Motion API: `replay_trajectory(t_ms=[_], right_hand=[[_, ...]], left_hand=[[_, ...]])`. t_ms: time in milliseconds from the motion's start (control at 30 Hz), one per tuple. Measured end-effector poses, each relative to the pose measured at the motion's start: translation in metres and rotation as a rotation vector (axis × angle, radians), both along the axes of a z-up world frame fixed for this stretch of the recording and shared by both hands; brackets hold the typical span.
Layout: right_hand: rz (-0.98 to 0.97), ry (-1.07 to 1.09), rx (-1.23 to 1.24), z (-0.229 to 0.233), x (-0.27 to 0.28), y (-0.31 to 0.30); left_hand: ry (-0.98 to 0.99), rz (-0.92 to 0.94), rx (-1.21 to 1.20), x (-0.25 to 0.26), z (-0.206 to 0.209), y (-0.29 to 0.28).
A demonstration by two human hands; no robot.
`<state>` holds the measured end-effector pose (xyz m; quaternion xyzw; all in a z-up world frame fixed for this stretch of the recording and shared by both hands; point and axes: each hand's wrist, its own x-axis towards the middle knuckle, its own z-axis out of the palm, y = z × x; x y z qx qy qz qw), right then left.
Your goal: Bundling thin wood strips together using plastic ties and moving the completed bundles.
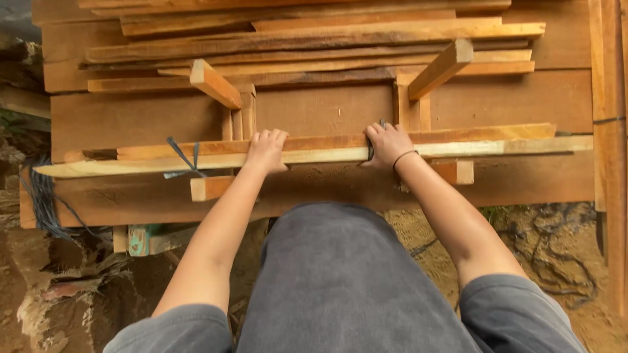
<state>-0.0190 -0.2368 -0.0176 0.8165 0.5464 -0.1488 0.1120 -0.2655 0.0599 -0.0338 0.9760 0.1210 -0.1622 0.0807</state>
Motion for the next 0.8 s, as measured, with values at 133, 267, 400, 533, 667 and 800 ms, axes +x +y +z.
replay_trajectory(t_ms=[133, 267, 400, 533, 667, 800], right_hand=[[-0.111, 0.027, -0.099, 0.083, -0.009, 0.033], [-0.299, 0.135, 0.045, 0.065, 0.009, 0.078], [-0.497, 0.732, -0.370, -0.005, 0.026, 0.114], [-0.568, 0.930, -0.653, 0.200, -0.008, 0.124], [-0.462, 0.845, -0.602, 0.171, -0.014, 0.131], [-0.152, 0.442, -0.313, 0.026, 0.010, 0.116]], left_hand=[[0.016, 0.221, -0.339, 0.001, 0.079, -0.040], [-0.416, 0.505, -0.697, -0.036, 0.048, -0.075], [0.078, 1.189, -1.596, -0.050, 0.044, -0.105], [-0.117, 1.567, -1.991, 0.022, 0.136, -0.104], [-0.386, 1.952, -2.095, 0.035, 0.113, -0.110], [-0.593, 1.999, -2.134, 0.055, 0.084, -0.107]])
